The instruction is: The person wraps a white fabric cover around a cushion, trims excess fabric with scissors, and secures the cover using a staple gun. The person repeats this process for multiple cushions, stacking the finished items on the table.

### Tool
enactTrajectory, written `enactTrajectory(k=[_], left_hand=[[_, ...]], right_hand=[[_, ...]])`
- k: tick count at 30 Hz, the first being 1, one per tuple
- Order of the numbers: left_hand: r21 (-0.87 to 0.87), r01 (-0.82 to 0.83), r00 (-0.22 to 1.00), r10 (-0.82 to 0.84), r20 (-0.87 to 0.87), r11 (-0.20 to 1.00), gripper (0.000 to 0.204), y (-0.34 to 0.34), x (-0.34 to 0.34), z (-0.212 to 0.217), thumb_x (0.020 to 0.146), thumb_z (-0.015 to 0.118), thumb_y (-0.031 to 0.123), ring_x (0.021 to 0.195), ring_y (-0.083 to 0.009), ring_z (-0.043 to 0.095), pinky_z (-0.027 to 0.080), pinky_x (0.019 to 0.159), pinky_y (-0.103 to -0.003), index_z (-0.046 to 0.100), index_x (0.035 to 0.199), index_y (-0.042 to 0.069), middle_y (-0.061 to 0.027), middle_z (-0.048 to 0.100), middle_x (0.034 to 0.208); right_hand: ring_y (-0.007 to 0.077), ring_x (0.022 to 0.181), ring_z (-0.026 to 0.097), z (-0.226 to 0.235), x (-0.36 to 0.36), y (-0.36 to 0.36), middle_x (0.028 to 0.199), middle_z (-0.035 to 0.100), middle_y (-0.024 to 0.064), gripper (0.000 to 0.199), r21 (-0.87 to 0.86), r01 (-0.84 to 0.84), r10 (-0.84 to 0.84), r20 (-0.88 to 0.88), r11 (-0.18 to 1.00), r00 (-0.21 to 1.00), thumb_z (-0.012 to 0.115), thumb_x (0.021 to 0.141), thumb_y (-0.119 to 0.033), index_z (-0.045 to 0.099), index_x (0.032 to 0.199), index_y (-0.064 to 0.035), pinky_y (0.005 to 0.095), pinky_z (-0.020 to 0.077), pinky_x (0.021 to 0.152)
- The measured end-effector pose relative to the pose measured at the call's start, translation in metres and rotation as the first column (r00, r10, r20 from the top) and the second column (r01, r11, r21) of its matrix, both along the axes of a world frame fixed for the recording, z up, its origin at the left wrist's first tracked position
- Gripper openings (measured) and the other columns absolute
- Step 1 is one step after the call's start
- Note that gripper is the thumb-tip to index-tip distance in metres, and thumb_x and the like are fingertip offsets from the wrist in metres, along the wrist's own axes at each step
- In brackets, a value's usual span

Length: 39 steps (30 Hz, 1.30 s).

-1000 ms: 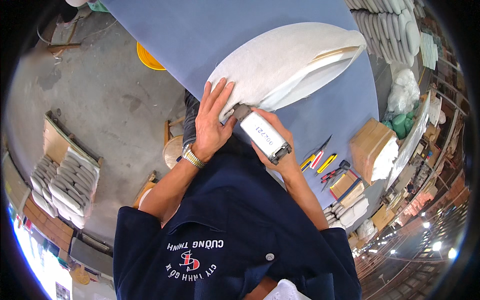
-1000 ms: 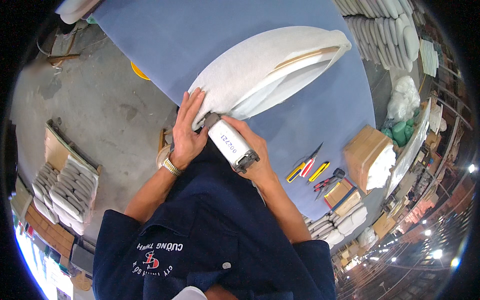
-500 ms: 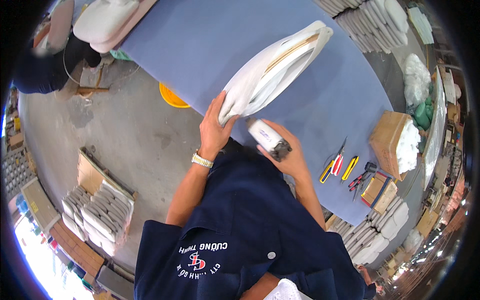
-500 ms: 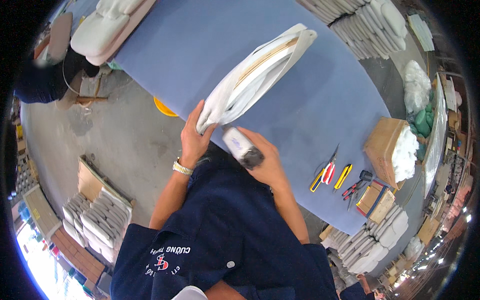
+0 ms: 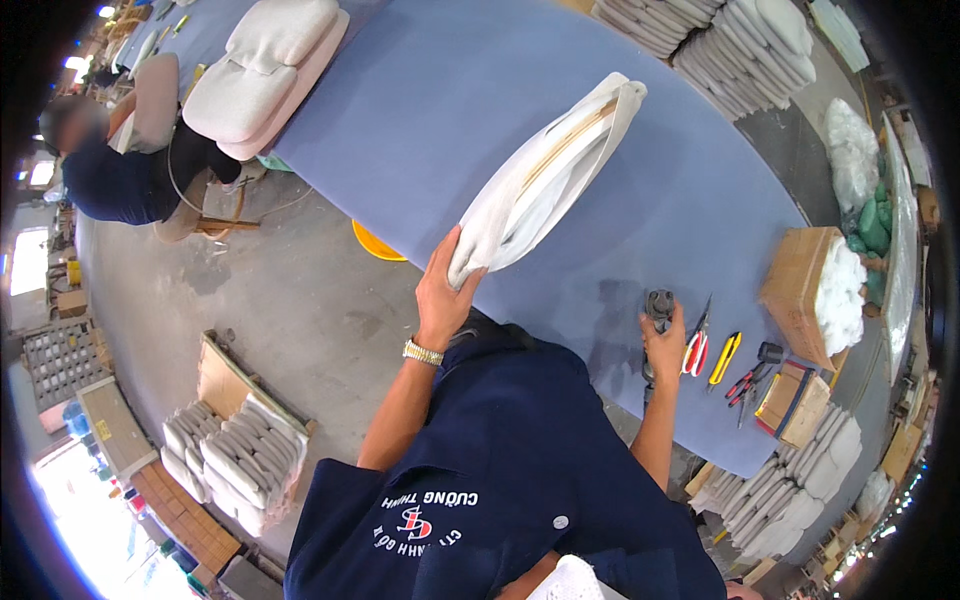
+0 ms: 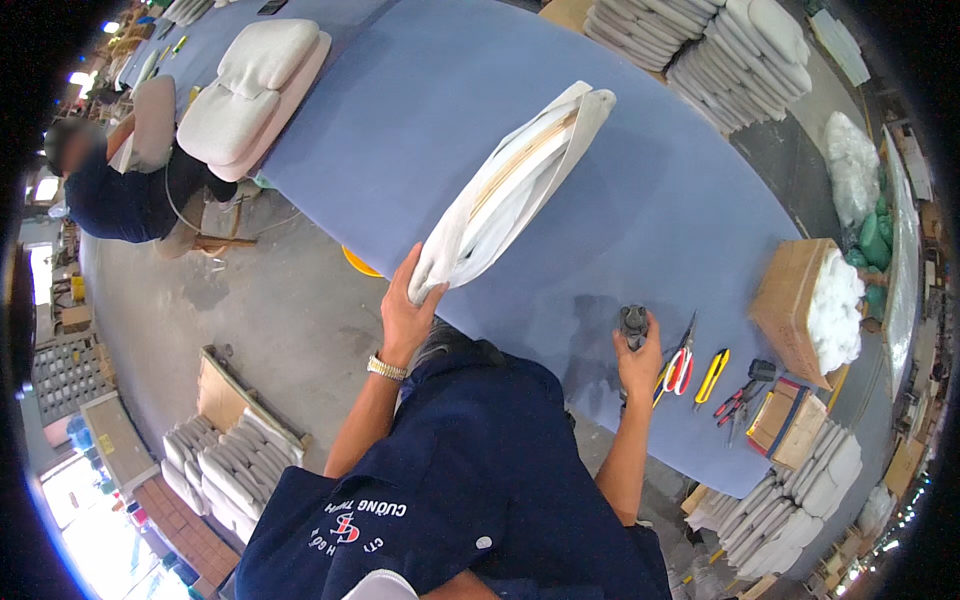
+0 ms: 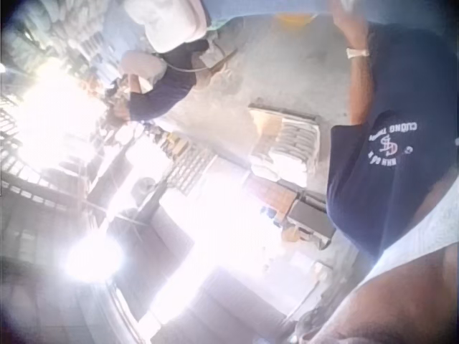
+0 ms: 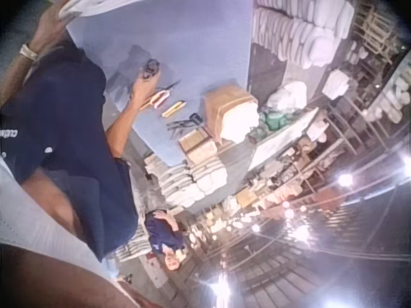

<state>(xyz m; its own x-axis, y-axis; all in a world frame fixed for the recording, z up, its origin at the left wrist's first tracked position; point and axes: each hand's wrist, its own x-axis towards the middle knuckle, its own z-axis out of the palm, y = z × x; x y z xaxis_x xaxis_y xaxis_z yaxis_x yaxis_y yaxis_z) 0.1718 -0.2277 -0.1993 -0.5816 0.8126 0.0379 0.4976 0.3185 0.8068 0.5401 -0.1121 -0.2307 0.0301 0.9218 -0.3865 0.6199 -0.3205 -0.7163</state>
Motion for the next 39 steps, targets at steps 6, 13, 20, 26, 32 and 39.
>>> enactTrajectory(k=[6,13,20,26,32,39], left_hand=[[0.011,-0.005,0.996,0.004,0.084,1.000,0.069,0.005,-0.006,0.008,0.088,0.081,0.024,0.126,-0.0361,0.064,0.051,0.105,-0.041,0.053,0.148,0.004,-0.0218,0.063,0.140],[-0.037,0.029,0.998,-0.026,0.058,0.999,0.074,-0.001,-0.014,0.006,0.088,0.083,0.024,0.132,-0.0295,0.061,0.047,0.111,-0.039,0.051,0.150,0.002,-0.0222,0.063,0.142],[-0.067,0.125,0.992,-0.126,-0.017,0.990,0.077,0.000,-0.011,0.013,0.086,0.082,0.033,0.130,-0.0381,0.059,0.049,0.108,-0.044,0.050,0.151,0.007,-0.0196,0.060,0.144],[-0.069,0.265,0.957,-0.271,-0.100,0.962,0.080,-0.002,-0.009,0.000,0.090,0.076,0.041,0.137,-0.0403,0.052,0.049,0.110,-0.047,0.042,0.157,0.013,-0.0184,0.048,0.156],[-0.101,0.419,0.906,-0.423,-0.027,0.903,0.085,0.000,-0.034,0.003,0.092,0.074,0.045,0.143,-0.0428,0.045,0.047,0.112,-0.050,0.035,0.160,0.012,-0.0197,0.042,0.160],[-0.099,0.567,0.821,-0.570,-0.012,0.818,0.089,0.014,-0.075,0.010,0.091,0.074,0.046,0.137,-0.0407,0.053,0.049,0.110,-0.047,0.034,0.160,0.007,-0.0210,0.041,0.160]], right_hand=[[0.0372,0.122,0.062,-0.025,-0.045,-0.022,0.133,0.062,0.0249,0.081,0.154,-0.087,0.097,-0.058,0.984,0.994,0.080,0.083,-0.013,0.041,0.152,0.0007,0.0439,0.0478,0.105],[0.0420,0.134,0.052,-0.034,-0.046,-0.015,0.143,0.054,0.0225,0.088,0.213,-0.226,0.217,0.065,0.951,0.974,0.084,0.075,-0.009,0.043,0.153,-0.0063,0.0468,0.0409,0.114],[0.0400,0.133,0.054,-0.030,-0.015,0.083,0.145,0.054,0.0202,0.078,0.270,-0.079,0.047,0.123,0.960,0.991,0.081,0.083,-0.016,0.046,0.153,-0.0081,0.0466,0.0434,0.112],[0.0403,0.140,0.047,0.075,-0.139,0.125,0.155,0.044,0.0233,0.084,0.449,-0.090,0.193,-0.188,0.889,0.963,0.078,0.084,-0.019,0.038,0.156,-0.0031,0.0468,0.0375,0.118],[0.0423,0.140,0.045,0.043,-0.221,0.186,0.152,0.044,0.0255,0.077,0.522,-0.132,0.106,0.079,0.843,0.991,0.071,0.088,-0.014,0.036,0.156,-0.0025,0.0460,0.0368,0.119],[0.0364,0.140,0.050,0.053,-0.225,0.257,0.151,0.053,0.0198,0.059,0.437,-0.008,0.001,0.014,0.900,1.000,0.061,0.094,-0.014,0.050,0.151,-0.0028,0.0419,0.0385,0.118]])
